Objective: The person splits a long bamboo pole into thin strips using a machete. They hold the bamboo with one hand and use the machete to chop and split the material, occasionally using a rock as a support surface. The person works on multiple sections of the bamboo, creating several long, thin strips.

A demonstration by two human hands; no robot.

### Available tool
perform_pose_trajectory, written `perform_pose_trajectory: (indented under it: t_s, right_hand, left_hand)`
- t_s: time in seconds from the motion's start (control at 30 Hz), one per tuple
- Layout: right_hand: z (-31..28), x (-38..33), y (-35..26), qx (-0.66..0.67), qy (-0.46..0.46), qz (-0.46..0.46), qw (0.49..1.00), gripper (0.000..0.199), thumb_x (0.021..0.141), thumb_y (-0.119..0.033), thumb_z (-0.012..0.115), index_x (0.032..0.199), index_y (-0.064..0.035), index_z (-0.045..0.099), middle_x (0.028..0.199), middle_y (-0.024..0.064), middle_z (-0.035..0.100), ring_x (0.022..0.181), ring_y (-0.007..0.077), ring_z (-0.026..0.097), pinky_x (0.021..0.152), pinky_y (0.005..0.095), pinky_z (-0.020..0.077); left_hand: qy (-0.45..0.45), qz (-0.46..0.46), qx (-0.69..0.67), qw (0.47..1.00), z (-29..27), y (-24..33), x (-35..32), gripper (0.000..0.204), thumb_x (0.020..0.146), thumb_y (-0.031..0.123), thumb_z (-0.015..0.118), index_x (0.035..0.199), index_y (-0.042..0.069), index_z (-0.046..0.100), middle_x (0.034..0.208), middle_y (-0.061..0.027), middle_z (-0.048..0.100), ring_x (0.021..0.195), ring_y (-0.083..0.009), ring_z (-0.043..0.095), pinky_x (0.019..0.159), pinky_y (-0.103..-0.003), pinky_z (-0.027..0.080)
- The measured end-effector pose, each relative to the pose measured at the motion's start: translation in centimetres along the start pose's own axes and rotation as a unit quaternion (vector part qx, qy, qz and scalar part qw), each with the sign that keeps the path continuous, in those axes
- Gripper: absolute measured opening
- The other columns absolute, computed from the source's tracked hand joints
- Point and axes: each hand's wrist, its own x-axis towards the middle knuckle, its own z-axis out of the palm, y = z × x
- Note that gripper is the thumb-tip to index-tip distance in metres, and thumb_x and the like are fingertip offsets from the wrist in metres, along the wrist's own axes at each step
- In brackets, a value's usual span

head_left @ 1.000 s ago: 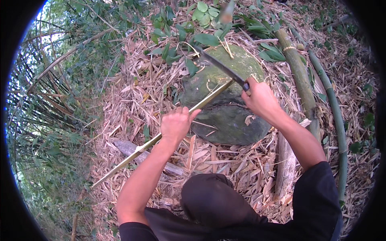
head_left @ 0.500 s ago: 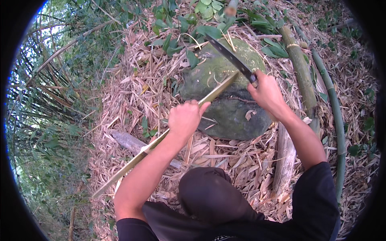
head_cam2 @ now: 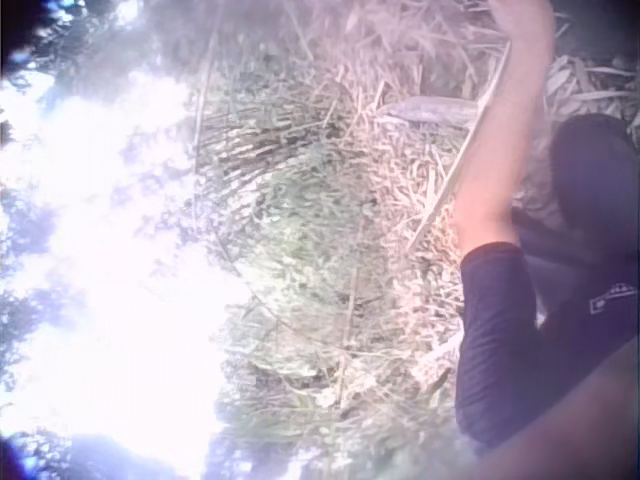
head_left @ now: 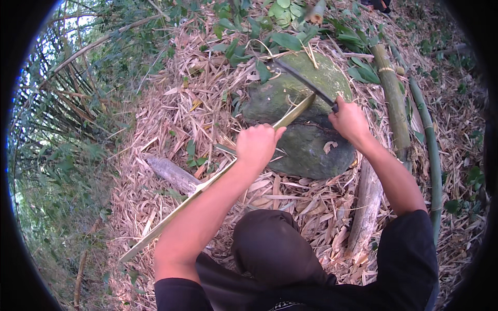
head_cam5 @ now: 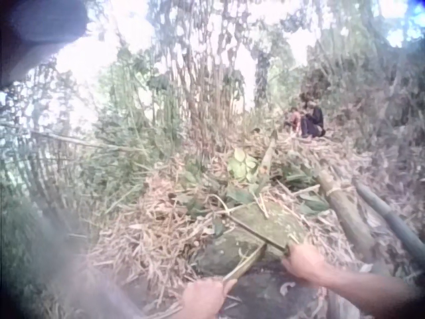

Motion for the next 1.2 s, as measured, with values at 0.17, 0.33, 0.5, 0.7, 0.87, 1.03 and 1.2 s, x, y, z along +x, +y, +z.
perform_pose_trajectory:
  t_s: [0.17, 0.33, 0.5, 0.7, 0.87, 1.03, 1.2]
  right_hand:
    - [-1.9, 0.3, -1.3, 0.087, -0.033, 0.035, 0.995, 0.033, 0.081, -0.018, 0.071, 0.101, 0.0069, 0.064, 0.076, 0.0281, 0.067, 0.076, 0.0439, 0.068, 0.074, 0.0482, 0.0549]
    - [-5.7, -0.6, -5.7, 0.144, 0.066, -0.03, 0.987, 0.026, 0.083, -0.015, 0.069, 0.097, 0.0051, 0.062, 0.068, 0.0231, 0.065, 0.066, 0.0395, 0.068, 0.063, 0.0455, 0.0534]
    - [-2.4, -0.2, -3.8, 0.04, 0.087, -0.036, 0.995, 0.026, 0.083, -0.017, 0.068, 0.1, 0.0015, 0.062, 0.066, 0.0194, 0.067, 0.064, 0.0386, 0.069, 0.062, 0.0434, 0.0555]
    - [-0.7, 0.9, 0.0, 0.124, -0.092, 0.081, 0.985, 0.033, 0.082, -0.02, 0.069, 0.104, 0.0039, 0.065, 0.078, 0.0259, 0.069, 0.076, 0.0399, 0.071, 0.072, 0.0448, 0.0581]
    - [-1.5, 0.2, -1.4, 0.186, -0.132, 0.13, 0.965, 0.036, 0.08, -0.02, 0.071, 0.104, 0.0062, 0.066, 0.087, 0.028, 0.07, 0.087, 0.0407, 0.07, 0.081, 0.046, 0.0562]
    - [0.1, 0.1, -0.7, 0.059, -0.022, 0.027, 0.998, 0.036, 0.078, -0.021, 0.072, 0.101, 0.0073, 0.066, 0.085, 0.0288, 0.069, 0.083, 0.0416, 0.07, 0.079, 0.0455, 0.0556]
    - [-0.8, 1.0, -1.0, 0.157, -0.099, 0.092, 0.978, 0.035, 0.078, -0.02, 0.072, 0.1, 0.0072, 0.067, 0.084, 0.0275, 0.07, 0.083, 0.0417, 0.07, 0.078, 0.0465, 0.0552]
  left_hand:
    - [0.03, -0.025, -0.025, 0.999, 2.1, -0.5, -1.2, 0.059, 0.097, 0.054, 0.053, 0.069, 0.005, 0.07, 0.059, -0.0146, 0.066, 0.055, -0.0306, 0.069, 0.05, -0.04, 0.055]
    - [0.037, -0.035, -0.009, 0.999, 2.4, -0.4, -1.9, 0.057, 0.097, 0.053, 0.054, 0.069, 0.005, 0.071, 0.059, -0.0141, 0.066, 0.055, -0.0304, 0.069, 0.051, -0.04, 0.055]
    - [0.011, -0.033, -0.025, 0.999, 1.2, 0.7, -1.2, 0.06, 0.097, 0.054, 0.052, 0.071, 0.004, 0.072, 0.063, -0.0159, 0.068, 0.059, -0.0312, 0.07, 0.053, -0.042, 0.056]
    - [-0.039, -0.05, -0.069, 0.996, 2.4, 0.7, -1.3, 0.068, 0.097, 0.06, 0.046, 0.078, 0.001, 0.074, 0.067, -0.018, 0.069, 0.065, -0.0342, 0.071, 0.059, -0.046, 0.057]
    - [-0.081, -0.082, -0.098, 0.989, 3.4, 0.4, -2.8, 0.064, 0.098, 0.058, 0.047, 0.079, 0.001, 0.069, 0.069, -0.0202, 0.069, 0.064, -0.0352, 0.07, 0.058, -0.046, 0.056]
    - [-0.06, -0.056, -0.144, 0.986, 3.2, 1.0, -3.9, 0.045, 0.097, 0.047, 0.057, 0.099, 0.002, 0.057, 0.068, -0.0192, 0.068, 0.065, -0.0382, 0.069, 0.056, -0.049, 0.055]
    - [0.026, -0.02, -0.197, 0.98, 3.7, 0.2, -4.7, 0.032, 0.098, 0.036, 0.058, 0.102, 0.004, 0.053, 0.072, -0.0194, 0.068, 0.067, -0.0427, 0.068, 0.058, -0.053, 0.054]
